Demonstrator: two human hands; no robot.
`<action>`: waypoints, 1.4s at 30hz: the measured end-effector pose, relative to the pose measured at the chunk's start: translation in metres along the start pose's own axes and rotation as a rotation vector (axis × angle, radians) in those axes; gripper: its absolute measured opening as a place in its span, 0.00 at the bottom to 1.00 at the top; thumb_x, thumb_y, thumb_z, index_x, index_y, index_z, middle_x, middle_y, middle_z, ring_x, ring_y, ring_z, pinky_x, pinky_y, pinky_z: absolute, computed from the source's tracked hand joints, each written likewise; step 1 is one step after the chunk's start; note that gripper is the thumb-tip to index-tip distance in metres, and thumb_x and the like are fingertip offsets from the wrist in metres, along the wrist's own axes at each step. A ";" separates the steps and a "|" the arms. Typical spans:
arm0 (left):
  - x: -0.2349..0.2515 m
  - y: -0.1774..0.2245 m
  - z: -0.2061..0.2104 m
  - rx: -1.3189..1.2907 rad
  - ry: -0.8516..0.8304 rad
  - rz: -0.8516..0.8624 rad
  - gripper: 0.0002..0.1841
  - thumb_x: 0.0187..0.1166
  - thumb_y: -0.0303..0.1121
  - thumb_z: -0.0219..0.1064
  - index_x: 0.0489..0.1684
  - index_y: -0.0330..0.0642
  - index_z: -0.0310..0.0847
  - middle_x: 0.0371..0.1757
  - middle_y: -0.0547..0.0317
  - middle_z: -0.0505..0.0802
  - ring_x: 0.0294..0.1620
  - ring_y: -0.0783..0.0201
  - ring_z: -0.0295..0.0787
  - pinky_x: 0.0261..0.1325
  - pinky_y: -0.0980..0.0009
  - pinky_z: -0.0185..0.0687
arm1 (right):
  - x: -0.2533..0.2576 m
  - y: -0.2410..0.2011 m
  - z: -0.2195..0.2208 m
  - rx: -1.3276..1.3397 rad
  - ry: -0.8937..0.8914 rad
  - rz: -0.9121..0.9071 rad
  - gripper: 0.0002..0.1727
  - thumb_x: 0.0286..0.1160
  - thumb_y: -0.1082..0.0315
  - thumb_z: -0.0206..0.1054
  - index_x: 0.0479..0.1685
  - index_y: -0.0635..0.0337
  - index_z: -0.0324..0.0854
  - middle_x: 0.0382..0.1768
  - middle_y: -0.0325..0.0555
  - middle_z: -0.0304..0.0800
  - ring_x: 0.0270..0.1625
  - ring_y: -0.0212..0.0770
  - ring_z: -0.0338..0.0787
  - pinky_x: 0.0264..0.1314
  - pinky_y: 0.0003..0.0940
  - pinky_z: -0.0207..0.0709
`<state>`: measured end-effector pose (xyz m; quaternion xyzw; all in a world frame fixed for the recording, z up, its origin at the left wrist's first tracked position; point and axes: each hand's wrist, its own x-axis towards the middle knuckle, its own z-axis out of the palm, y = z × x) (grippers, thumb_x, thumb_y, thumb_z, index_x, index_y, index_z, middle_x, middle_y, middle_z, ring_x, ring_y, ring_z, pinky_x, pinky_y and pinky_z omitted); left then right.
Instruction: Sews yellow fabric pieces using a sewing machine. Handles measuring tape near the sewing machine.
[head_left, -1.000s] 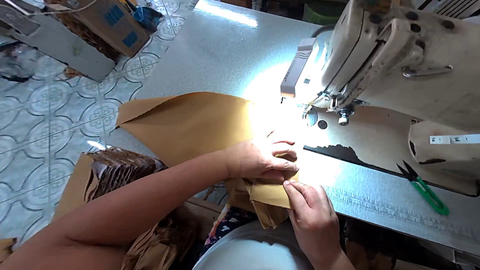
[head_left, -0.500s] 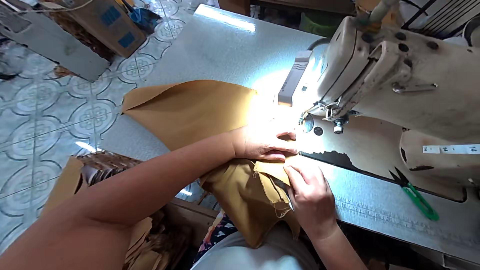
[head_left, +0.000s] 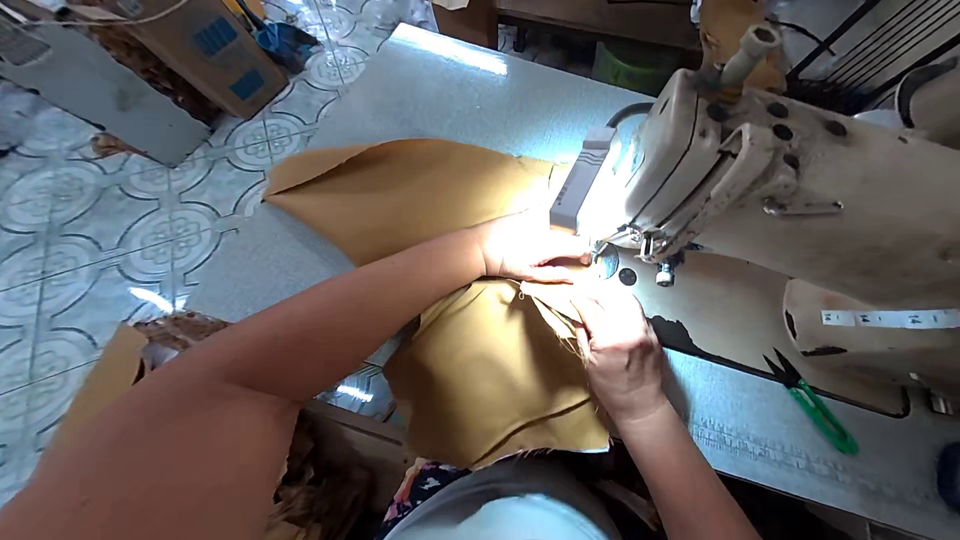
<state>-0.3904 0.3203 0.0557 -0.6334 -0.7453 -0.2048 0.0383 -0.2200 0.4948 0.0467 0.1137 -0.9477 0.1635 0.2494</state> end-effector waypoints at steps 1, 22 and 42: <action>0.001 -0.005 0.000 0.005 0.024 0.012 0.20 0.82 0.49 0.58 0.51 0.45 0.90 0.47 0.53 0.95 0.55 0.53 0.91 0.64 0.44 0.76 | 0.001 0.001 0.002 0.007 0.008 -0.005 0.10 0.72 0.66 0.69 0.43 0.51 0.97 0.45 0.48 0.96 0.53 0.52 0.94 0.52 0.45 0.88; -0.195 0.237 0.020 -1.247 0.767 -1.483 0.20 0.81 0.44 0.63 0.63 0.41 0.76 0.45 0.64 0.96 0.44 0.68 0.95 0.50 0.67 0.94 | -0.002 0.004 0.006 0.045 0.015 -0.003 0.09 0.74 0.69 0.68 0.43 0.55 0.95 0.49 0.53 0.94 0.59 0.58 0.91 0.58 0.52 0.85; -0.011 0.074 -0.008 0.052 0.153 -0.274 0.12 0.85 0.40 0.63 0.47 0.52 0.95 0.58 0.58 0.95 0.64 0.57 0.90 0.69 0.53 0.80 | -0.019 0.000 0.002 -0.092 -0.005 0.018 0.13 0.75 0.63 0.66 0.51 0.48 0.96 0.45 0.51 0.95 0.53 0.56 0.93 0.48 0.49 0.84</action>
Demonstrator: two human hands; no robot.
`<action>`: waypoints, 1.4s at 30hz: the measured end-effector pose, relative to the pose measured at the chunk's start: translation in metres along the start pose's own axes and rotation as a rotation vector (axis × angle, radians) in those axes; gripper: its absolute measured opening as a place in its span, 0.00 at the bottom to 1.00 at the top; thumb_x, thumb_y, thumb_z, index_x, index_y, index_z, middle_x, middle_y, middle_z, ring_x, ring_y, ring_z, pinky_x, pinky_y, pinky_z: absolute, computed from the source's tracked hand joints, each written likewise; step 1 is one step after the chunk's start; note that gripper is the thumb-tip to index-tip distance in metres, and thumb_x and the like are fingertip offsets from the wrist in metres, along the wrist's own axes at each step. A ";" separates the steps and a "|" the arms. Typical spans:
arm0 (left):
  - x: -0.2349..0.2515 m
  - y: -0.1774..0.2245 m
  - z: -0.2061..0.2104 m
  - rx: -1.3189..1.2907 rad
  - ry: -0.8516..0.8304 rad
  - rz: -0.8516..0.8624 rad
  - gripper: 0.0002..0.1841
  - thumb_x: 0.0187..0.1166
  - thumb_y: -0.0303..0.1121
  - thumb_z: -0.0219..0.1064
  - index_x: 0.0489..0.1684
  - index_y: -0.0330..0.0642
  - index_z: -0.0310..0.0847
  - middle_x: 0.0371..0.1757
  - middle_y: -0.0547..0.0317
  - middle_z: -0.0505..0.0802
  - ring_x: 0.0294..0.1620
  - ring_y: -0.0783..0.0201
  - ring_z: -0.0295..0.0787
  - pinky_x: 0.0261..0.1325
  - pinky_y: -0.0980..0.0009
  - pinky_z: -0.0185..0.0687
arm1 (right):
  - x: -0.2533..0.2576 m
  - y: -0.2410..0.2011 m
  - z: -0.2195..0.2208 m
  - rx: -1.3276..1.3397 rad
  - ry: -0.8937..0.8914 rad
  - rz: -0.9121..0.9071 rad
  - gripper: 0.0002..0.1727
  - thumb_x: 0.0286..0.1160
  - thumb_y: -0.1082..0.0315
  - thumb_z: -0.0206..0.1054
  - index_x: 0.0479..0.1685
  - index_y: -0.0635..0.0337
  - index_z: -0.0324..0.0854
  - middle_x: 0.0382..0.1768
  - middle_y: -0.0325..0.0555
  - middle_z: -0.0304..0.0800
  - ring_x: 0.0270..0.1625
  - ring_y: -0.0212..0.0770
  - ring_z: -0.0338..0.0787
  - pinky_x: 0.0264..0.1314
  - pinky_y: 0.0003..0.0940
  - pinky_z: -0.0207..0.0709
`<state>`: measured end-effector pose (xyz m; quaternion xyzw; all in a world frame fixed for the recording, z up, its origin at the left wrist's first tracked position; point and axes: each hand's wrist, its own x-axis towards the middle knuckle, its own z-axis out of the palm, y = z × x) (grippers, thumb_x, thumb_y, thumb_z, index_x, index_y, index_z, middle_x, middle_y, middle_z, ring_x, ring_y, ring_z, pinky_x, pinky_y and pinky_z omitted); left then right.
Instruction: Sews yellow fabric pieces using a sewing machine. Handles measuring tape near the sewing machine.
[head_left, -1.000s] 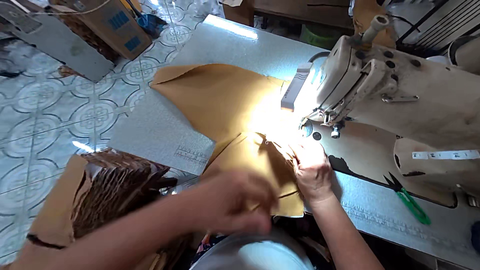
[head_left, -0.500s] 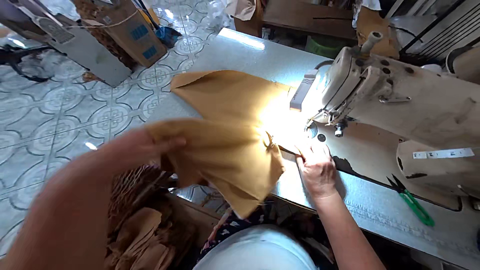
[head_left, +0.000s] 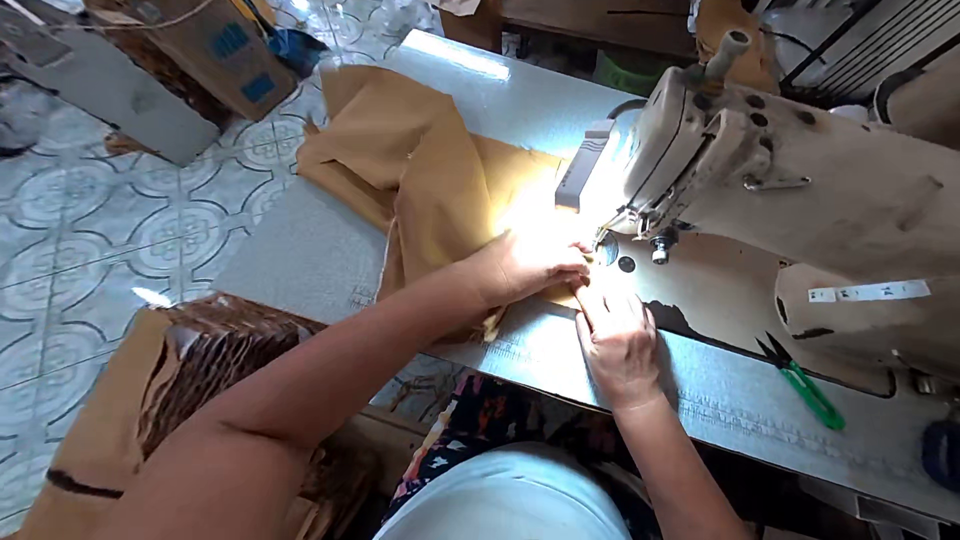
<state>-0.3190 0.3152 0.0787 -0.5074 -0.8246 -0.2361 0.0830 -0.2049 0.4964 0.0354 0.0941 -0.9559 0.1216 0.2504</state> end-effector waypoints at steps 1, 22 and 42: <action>-0.003 -0.007 0.014 -0.077 0.027 0.032 0.12 0.85 0.38 0.63 0.48 0.50 0.96 0.62 0.57 0.94 0.69 0.58 0.88 0.73 0.55 0.78 | -0.001 -0.001 -0.001 -0.002 0.019 0.014 0.12 0.75 0.63 0.67 0.48 0.48 0.96 0.45 0.49 0.95 0.52 0.54 0.93 0.46 0.48 0.84; -0.012 -0.012 0.020 -0.185 0.090 0.059 0.09 0.82 0.34 0.68 0.44 0.52 0.97 0.55 0.60 0.96 0.67 0.62 0.87 0.71 0.62 0.79 | 0.000 -0.001 -0.003 0.043 0.064 0.045 0.10 0.75 0.66 0.67 0.41 0.52 0.96 0.39 0.47 0.95 0.46 0.50 0.94 0.41 0.43 0.84; 0.017 -0.043 0.014 -0.028 -0.038 0.099 0.13 0.88 0.37 0.60 0.51 0.55 0.94 0.60 0.59 0.94 0.62 0.58 0.90 0.66 0.52 0.78 | 0.031 0.019 0.000 -0.014 -0.120 0.026 0.14 0.78 0.68 0.64 0.55 0.52 0.93 0.48 0.50 0.93 0.55 0.54 0.92 0.48 0.46 0.87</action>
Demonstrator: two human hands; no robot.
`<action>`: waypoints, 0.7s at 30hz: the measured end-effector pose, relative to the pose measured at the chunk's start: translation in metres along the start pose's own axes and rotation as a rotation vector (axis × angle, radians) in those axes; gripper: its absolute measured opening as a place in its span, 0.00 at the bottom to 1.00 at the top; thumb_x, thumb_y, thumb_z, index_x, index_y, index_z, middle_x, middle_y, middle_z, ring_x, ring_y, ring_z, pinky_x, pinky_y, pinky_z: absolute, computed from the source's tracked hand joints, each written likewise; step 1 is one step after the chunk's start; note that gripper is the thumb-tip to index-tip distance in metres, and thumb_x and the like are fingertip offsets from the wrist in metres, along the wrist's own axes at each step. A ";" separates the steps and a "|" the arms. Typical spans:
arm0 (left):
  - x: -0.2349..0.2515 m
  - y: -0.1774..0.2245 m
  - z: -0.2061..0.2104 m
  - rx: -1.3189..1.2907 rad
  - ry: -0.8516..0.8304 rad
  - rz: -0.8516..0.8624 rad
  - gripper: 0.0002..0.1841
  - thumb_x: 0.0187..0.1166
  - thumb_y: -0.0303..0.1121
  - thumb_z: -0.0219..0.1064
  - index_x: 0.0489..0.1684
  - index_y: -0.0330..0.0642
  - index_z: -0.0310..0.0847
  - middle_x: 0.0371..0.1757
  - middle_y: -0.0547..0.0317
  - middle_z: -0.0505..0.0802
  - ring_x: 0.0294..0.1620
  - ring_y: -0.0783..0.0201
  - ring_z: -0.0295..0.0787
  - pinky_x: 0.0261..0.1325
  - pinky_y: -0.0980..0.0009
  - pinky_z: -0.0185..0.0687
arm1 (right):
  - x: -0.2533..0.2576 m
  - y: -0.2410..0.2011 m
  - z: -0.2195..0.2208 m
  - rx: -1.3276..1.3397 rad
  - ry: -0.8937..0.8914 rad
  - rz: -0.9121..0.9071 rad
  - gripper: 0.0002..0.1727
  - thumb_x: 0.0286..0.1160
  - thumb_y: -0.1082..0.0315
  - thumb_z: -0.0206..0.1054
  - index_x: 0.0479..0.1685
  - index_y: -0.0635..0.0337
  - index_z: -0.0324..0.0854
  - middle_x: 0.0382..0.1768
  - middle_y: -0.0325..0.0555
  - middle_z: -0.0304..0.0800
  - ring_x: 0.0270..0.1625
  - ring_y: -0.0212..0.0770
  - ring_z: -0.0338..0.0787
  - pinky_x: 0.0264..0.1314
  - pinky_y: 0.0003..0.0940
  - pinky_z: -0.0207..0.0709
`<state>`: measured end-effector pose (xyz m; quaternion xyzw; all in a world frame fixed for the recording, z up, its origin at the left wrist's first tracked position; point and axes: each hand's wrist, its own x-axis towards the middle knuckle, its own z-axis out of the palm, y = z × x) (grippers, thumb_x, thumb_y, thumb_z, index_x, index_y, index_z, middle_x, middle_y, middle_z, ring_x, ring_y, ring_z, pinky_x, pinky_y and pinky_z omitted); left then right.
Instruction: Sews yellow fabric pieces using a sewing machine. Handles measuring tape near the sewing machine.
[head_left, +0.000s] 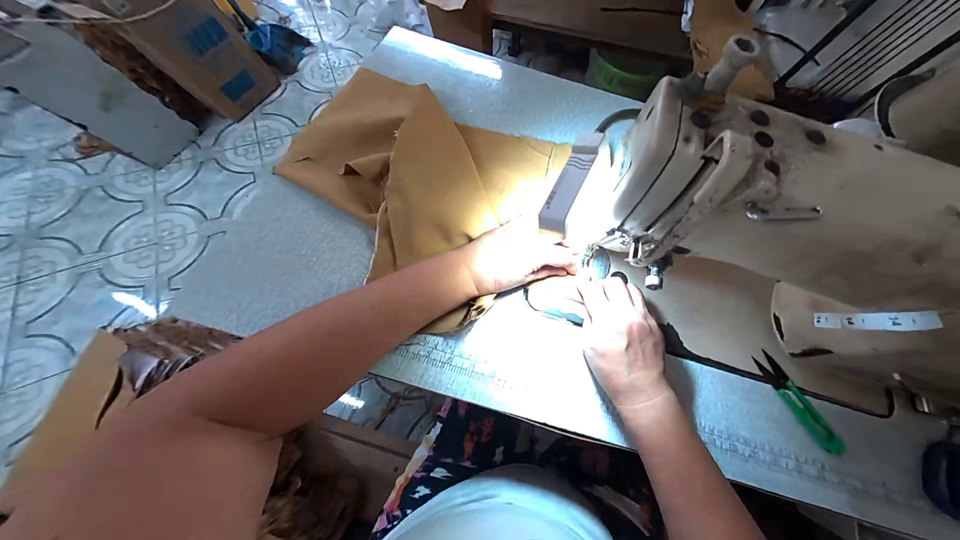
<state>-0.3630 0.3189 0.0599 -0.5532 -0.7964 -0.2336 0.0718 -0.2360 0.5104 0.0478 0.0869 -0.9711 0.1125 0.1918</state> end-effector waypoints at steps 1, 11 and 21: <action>0.000 -0.001 0.000 0.004 0.002 0.000 0.13 0.88 0.38 0.60 0.51 0.55 0.94 0.59 0.59 0.94 0.61 0.58 0.90 0.66 0.52 0.78 | 0.000 0.000 0.001 -0.005 0.003 0.003 0.15 0.78 0.68 0.63 0.56 0.52 0.93 0.49 0.51 0.93 0.55 0.54 0.92 0.49 0.45 0.87; 0.023 0.073 -0.034 -0.037 -0.344 -0.144 0.14 0.91 0.36 0.55 0.53 0.53 0.91 0.58 0.63 0.94 0.57 0.60 0.92 0.58 0.53 0.86 | -0.055 0.052 -0.056 0.725 0.537 0.644 0.21 0.78 0.71 0.68 0.65 0.75 0.75 0.57 0.59 0.85 0.44 0.34 0.90 0.40 0.27 0.86; 0.097 0.146 0.018 -0.585 -0.088 -0.248 0.20 0.83 0.38 0.68 0.69 0.38 0.82 0.63 0.47 0.91 0.54 0.60 0.92 0.57 0.63 0.89 | -0.028 0.097 -0.098 0.966 0.685 0.778 0.06 0.80 0.70 0.69 0.51 0.59 0.84 0.38 0.35 0.90 0.36 0.25 0.89 0.34 0.21 0.83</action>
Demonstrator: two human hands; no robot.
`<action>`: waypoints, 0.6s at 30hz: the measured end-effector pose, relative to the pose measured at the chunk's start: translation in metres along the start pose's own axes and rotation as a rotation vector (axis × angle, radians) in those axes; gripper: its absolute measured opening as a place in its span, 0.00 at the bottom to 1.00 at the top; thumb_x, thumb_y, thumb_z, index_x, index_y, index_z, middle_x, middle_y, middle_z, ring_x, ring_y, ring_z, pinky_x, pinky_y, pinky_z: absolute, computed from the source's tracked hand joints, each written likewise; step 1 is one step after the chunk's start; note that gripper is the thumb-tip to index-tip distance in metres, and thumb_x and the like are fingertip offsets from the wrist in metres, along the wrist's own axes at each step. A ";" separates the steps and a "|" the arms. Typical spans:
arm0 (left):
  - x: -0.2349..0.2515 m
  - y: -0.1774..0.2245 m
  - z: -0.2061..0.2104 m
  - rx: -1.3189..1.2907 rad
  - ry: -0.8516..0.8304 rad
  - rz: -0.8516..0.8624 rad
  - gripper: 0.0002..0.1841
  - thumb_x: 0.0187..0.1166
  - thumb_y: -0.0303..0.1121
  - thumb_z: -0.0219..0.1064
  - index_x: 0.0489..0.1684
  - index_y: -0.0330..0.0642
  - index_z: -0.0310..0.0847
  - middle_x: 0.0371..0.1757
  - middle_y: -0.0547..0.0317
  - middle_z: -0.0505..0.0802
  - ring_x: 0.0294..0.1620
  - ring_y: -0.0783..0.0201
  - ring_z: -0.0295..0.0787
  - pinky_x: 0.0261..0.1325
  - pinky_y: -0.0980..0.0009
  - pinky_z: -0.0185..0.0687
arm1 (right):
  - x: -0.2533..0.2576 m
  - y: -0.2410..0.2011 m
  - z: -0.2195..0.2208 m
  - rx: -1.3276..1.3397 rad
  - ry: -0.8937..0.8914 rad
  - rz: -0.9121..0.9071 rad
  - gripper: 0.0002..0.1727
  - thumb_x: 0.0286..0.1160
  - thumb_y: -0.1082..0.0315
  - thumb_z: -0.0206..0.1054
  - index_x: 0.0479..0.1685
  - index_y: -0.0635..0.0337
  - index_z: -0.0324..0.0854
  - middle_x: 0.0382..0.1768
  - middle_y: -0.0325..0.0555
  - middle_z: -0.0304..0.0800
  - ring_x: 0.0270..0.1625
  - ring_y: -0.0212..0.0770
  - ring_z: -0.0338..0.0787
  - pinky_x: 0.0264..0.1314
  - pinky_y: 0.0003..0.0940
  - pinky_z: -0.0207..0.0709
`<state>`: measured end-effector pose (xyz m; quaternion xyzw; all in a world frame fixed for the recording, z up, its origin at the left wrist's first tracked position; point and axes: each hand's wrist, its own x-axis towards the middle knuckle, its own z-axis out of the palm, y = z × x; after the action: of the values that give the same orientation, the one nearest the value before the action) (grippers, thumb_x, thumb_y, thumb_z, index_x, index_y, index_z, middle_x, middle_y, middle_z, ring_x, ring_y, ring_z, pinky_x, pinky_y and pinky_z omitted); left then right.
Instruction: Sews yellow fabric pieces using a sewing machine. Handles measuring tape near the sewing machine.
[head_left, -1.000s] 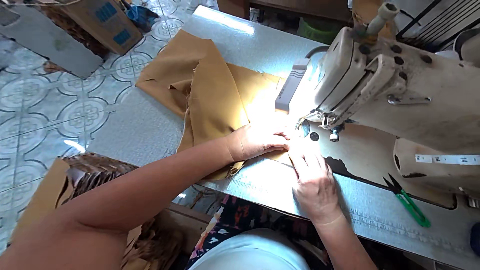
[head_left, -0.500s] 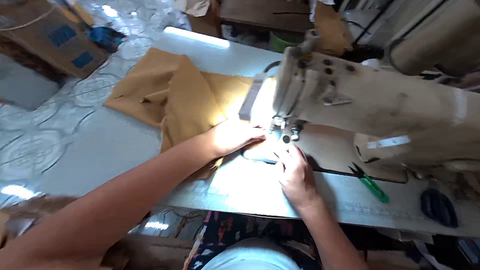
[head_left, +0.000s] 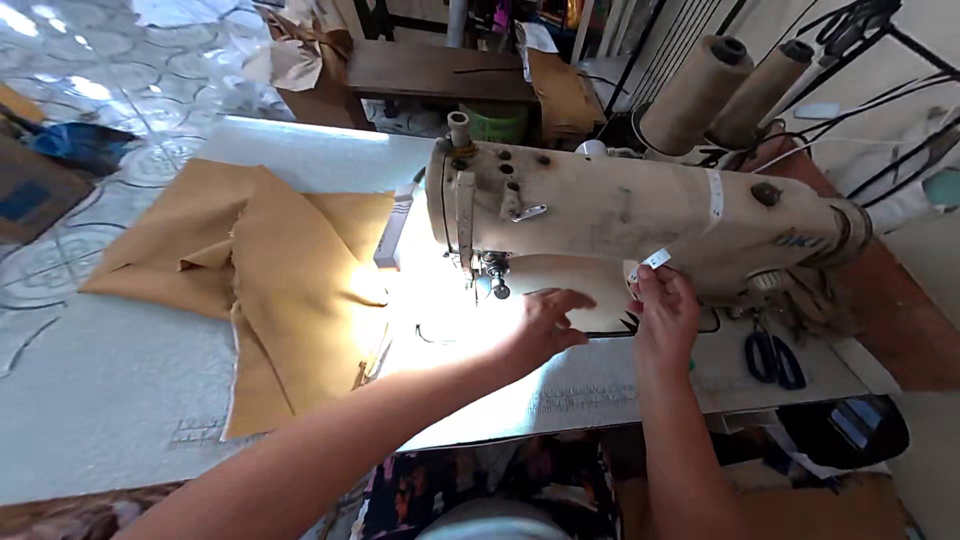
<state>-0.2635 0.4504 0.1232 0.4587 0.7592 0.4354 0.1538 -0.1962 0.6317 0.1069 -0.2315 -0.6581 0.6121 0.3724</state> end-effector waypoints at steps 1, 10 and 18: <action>0.007 0.007 0.003 -0.068 0.032 -0.060 0.24 0.82 0.39 0.70 0.75 0.40 0.77 0.69 0.49 0.88 0.55 0.62 0.93 0.57 0.63 0.90 | -0.003 -0.003 -0.001 0.037 -0.012 0.051 0.05 0.82 0.71 0.67 0.50 0.60 0.84 0.36 0.36 0.90 0.34 0.26 0.89 0.33 0.21 0.82; 0.036 0.015 0.027 -0.333 0.147 -0.060 0.07 0.81 0.32 0.71 0.48 0.38 0.89 0.38 0.62 0.95 0.37 0.76 0.91 0.48 0.76 0.88 | -0.029 -0.017 -0.012 0.211 -0.116 0.174 0.06 0.83 0.74 0.63 0.43 0.60 0.86 0.35 0.40 0.92 0.37 0.29 0.91 0.36 0.23 0.84; 0.032 0.019 0.017 -0.190 0.096 -0.009 0.06 0.85 0.31 0.66 0.48 0.41 0.88 0.37 0.61 0.93 0.35 0.71 0.87 0.44 0.68 0.83 | -0.020 -0.020 -0.013 0.165 -0.175 0.115 0.07 0.87 0.70 0.58 0.44 0.55 0.82 0.36 0.35 0.92 0.32 0.27 0.90 0.32 0.22 0.85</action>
<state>-0.2583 0.4896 0.1341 0.4172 0.7231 0.5260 0.1623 -0.1703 0.6217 0.1214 -0.1828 -0.6210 0.7025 0.2956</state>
